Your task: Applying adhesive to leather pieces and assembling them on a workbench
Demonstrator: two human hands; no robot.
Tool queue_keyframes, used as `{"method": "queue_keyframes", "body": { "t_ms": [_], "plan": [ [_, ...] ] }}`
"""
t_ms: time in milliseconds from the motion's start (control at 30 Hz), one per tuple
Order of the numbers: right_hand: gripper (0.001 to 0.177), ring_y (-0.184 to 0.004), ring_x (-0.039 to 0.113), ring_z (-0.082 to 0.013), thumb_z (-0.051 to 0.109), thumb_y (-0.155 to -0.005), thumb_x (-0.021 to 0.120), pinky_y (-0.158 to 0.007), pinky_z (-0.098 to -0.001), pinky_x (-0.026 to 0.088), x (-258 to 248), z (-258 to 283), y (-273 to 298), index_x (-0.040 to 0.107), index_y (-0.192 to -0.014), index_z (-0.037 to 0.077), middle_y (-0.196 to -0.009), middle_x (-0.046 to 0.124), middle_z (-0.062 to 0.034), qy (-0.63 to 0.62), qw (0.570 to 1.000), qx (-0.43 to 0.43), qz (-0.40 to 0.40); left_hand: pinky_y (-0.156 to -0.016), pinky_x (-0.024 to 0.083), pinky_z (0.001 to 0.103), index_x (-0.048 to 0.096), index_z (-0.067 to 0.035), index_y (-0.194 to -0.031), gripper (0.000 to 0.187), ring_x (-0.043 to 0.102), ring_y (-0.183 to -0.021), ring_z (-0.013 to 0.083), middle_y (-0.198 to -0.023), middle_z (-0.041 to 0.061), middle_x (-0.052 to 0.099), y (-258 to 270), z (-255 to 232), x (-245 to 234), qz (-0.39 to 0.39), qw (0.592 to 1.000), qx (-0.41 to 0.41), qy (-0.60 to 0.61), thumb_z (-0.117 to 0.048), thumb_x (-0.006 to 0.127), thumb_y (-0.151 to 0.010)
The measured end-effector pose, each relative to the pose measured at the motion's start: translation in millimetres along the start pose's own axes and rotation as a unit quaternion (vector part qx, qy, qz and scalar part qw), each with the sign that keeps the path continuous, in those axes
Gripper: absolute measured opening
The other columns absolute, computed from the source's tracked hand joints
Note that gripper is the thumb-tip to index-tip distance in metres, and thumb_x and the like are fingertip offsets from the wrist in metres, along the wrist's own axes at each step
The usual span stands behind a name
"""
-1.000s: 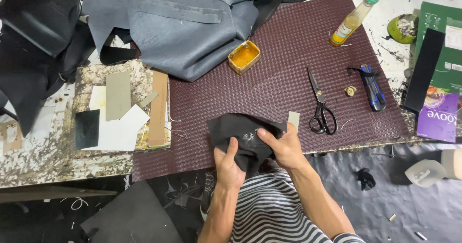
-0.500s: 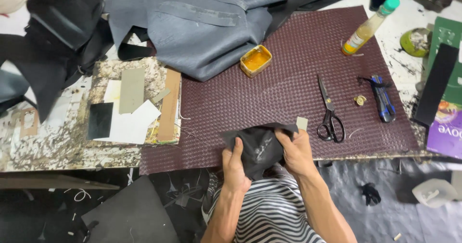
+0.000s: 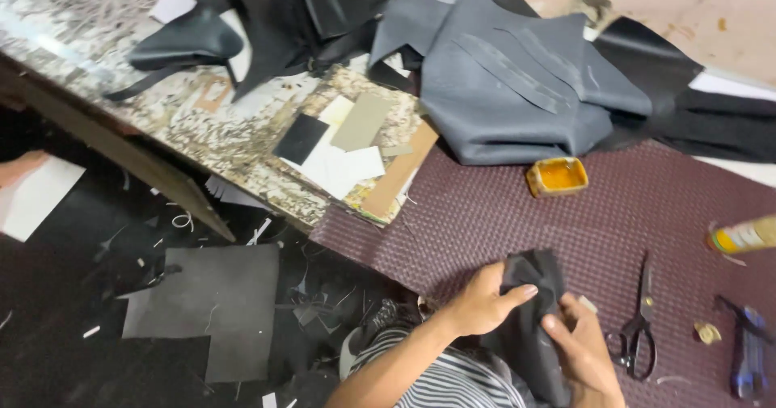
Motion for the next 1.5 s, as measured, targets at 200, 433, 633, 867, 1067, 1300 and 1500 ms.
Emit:
{"method": "queue_keyframes", "body": {
  "t_ms": [200,433,633,867,1067,1300,1500],
  "plan": [
    [0.012,-0.094,0.069,-0.0212,0.011,-0.109,0.056,-0.082,-0.028,0.058,-28.4,-36.1,-4.4,0.061,-0.108,0.0,-0.109,0.069,-0.0146,-0.291,0.951,-0.025,-0.107,-0.091,0.053,0.036,0.068,-0.006,-0.107,0.026,0.066,-0.101,0.0196,-0.104,0.005,0.07,-9.5,11.6,-26.7,-0.072,0.997,0.0,0.014,-0.026,0.051,-0.11],
    [0.093,-0.098,0.072,-0.0296,0.083,-0.098,0.058,-0.066,-0.0444,0.066,45.9,-13.3,-0.9,0.064,-0.126,-0.005,-0.108,0.076,-0.0175,-0.358,0.922,0.064,0.13,-0.057,0.033,0.025,0.056,-0.015,-0.088,0.029,0.04,-0.067,0.006,-0.075,-0.008,0.044,-3.1,29.4,-36.3,-0.143,0.977,-0.056,0.149,-0.024,0.047,-0.114],
    [0.023,-0.055,0.059,-0.0144,0.014,-0.091,0.073,-0.05,-0.0251,0.048,66.1,-20.4,10.6,0.065,-0.1,-0.005,-0.075,0.067,-0.0113,-0.271,0.959,0.079,0.005,-0.077,0.048,0.033,0.067,-0.014,-0.093,0.033,0.054,-0.083,0.0078,-0.086,-0.005,0.063,-3.5,54.5,-44.4,-0.184,0.98,-0.05,0.064,-0.038,0.049,-0.107],
    [0.029,-0.066,0.063,-0.0112,0.033,-0.101,0.06,-0.054,-0.0216,0.057,36.8,-3.4,9.2,0.063,-0.107,0.005,-0.078,0.062,-0.002,-0.287,0.946,0.018,-0.146,-0.019,0.031,0.022,0.065,-0.001,-0.121,0.038,0.045,-0.024,0.018,-0.065,0.019,0.06,15.7,69.2,-62.2,-0.286,0.919,-0.182,0.202,-0.034,0.054,-0.106],
    [0.066,-0.117,0.066,-0.0333,0.059,-0.09,0.057,-0.099,-0.0547,0.054,105.8,-12.9,23.0,0.061,-0.133,0.009,-0.129,0.067,-0.0187,-0.516,0.849,0.112,-0.01,-0.021,0.025,0.022,0.071,-0.001,-0.113,0.037,0.041,-0.031,0.0136,-0.065,0.015,0.061,39.6,41.0,-28.7,-0.172,0.933,-0.234,0.215,-0.034,0.061,-0.099],
    [0.067,-0.072,0.07,-0.0152,0.004,-0.081,0.082,-0.065,-0.0282,0.06,24.5,29.7,11.8,0.05,-0.14,-0.002,-0.086,0.064,-0.0021,-0.475,0.871,-0.013,-0.129,-0.097,0.046,0.034,0.067,-0.002,-0.091,0.032,0.059,-0.096,0.0158,-0.094,0.011,0.066,57.3,49.3,-81.4,-0.186,0.972,-0.093,0.106,-0.028,0.054,-0.105],
    [0.015,-0.056,0.061,-0.0123,0.004,-0.087,0.078,-0.046,-0.0201,0.044,10.2,-8.1,15.4,0.067,-0.096,-0.001,-0.084,0.076,-0.0218,-0.196,0.955,0.082,-0.207,-0.104,0.053,0.052,0.063,0.01,-0.12,0.032,0.067,-0.117,0.0355,-0.128,0.028,0.067,78.8,55.0,-121.6,-0.359,0.849,-0.035,0.386,-0.018,0.054,-0.106]
  ]
}}
Point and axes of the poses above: each hand's wrist, its own y-axis away from the middle knuckle, its own x-axis out of the palm, z = x × y, the point moved 9 cm from there along -y, towards the middle knuckle
